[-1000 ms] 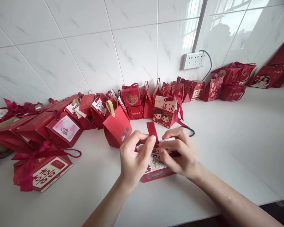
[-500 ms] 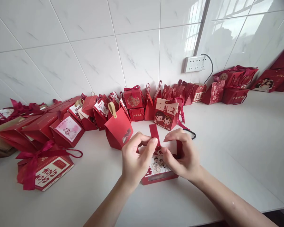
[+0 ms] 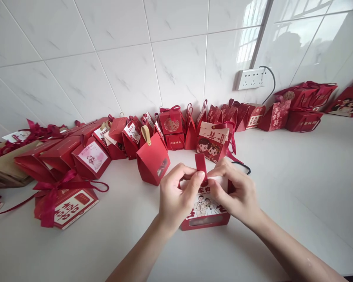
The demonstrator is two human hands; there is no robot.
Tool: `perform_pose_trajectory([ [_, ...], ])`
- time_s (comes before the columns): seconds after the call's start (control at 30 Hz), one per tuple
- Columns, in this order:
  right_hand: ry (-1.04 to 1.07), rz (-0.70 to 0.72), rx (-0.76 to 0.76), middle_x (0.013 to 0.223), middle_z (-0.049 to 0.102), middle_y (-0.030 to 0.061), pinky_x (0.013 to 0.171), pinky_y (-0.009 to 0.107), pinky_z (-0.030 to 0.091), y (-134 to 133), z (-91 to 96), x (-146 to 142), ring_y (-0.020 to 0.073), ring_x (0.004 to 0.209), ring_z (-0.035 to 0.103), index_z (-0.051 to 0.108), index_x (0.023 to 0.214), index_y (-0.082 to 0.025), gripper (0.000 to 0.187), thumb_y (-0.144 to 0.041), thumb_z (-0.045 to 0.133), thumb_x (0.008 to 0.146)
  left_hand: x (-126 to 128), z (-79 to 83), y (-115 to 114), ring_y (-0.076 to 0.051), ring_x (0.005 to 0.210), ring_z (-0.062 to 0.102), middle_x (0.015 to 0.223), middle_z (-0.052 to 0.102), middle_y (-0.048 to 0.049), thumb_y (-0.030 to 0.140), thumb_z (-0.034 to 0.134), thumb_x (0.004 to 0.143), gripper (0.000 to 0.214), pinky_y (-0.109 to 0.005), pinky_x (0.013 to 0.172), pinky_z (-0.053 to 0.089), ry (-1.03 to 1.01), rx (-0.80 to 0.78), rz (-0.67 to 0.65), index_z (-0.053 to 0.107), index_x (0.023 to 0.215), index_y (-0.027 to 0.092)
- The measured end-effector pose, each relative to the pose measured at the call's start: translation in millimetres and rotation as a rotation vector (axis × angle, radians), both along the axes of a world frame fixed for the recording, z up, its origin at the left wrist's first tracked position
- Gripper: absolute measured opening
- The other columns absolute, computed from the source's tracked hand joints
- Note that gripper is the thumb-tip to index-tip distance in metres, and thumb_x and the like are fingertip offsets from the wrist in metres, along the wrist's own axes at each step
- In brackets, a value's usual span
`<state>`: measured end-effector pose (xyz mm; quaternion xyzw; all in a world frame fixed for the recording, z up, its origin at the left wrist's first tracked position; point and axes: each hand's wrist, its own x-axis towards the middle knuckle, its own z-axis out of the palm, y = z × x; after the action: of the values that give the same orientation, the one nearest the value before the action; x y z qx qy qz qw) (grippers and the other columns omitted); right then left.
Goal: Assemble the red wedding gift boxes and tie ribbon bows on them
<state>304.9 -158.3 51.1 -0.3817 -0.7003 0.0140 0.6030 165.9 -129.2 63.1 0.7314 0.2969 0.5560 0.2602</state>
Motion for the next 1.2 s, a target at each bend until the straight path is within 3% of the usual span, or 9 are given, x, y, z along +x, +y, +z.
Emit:
perform_pose_trajectory([
  [0.2, 0.007, 0.129, -0.033, 0.066, 0.056, 0.0005, 0.052, 0.024, 0.042, 2, -2.7, 6, 0.0111, 0.058, 0.049, 0.063, 0.081, -0.019, 0.005, -0.016, 0.059, 0.082, -2, -0.8, 3, -0.006, 0.051, 0.049, 0.06, 0.055, 0.0036, 0.025, 0.059, 0.085, 0.022, -0.015, 0.046, 0.039, -0.019, 0.048, -0.071, 0.053, 0.065, 0.017],
  [0.6, 0.062, 0.114, -0.214, 0.066, 0.052, -0.0001, 0.047, 0.022, 0.037, -1, 1.5, 6, 0.0102, 0.055, 0.048, 0.064, 0.073, -0.02, 0.014, -0.017, 0.058, 0.085, -4, -0.6, 5, -0.009, 0.058, 0.055, 0.063, 0.057, 0.0015, 0.024, 0.058, 0.084, 0.019, -0.019, 0.05, 0.044, -0.035, 0.01, -0.147, 0.055, 0.067, 0.017],
  [0.73, 0.057, 0.078, -0.138, 0.065, 0.05, -0.0005, 0.05, 0.024, 0.037, 0, -2.5, 4, 0.011, 0.057, 0.048, 0.063, 0.074, -0.019, 0.012, -0.016, 0.058, 0.085, -4, 0.0, 5, -0.01, 0.058, 0.055, 0.063, 0.058, 0.0013, 0.023, 0.058, 0.084, 0.018, -0.02, 0.051, 0.044, -0.034, -0.016, -0.151, 0.055, 0.068, 0.018],
  [0.9, 0.029, 0.081, -0.069, 0.068, 0.052, 0.0002, 0.056, 0.026, 0.039, 1, -5.1, 3, 0.0121, 0.062, 0.049, 0.061, 0.077, -0.019, 0.013, -0.012, 0.053, 0.086, -11, -4.1, 11, -0.013, 0.068, 0.058, 0.076, 0.06, -0.0017, 0.019, 0.059, 0.079, 0.002, -0.025, 0.062, 0.048, 0.019, 0.102, -0.248, 0.058, 0.08, 0.017],
  [0.97, 0.027, 0.087, -0.055, 0.069, 0.053, 0.0006, 0.056, 0.026, 0.04, 2, -4.5, 3, 0.0125, 0.063, 0.05, 0.06, 0.076, -0.019, 0.015, -0.012, 0.052, 0.086, -14, -5.8, 14, -0.014, 0.07, 0.059, 0.08, 0.06, -0.0026, 0.017, 0.061, 0.076, 0.008, -0.026, 0.064, 0.049, 0.06, 0.112, -0.275, 0.058, 0.083, 0.017],
  [1.2, 0.007, 0.079, -0.041, 0.067, 0.055, 0.0005, 0.056, 0.027, 0.041, 2, -2.4, 4, 0.0127, 0.062, 0.05, 0.06, 0.077, -0.019, 0.013, -0.014, 0.052, 0.086, -13, -6.7, 13, -0.013, 0.069, 0.059, 0.078, 0.063, -0.0022, 0.017, 0.06, 0.077, 0.007, -0.024, 0.062, 0.048, 0.055, 0.089, -0.233, 0.059, 0.084, 0.017],
])
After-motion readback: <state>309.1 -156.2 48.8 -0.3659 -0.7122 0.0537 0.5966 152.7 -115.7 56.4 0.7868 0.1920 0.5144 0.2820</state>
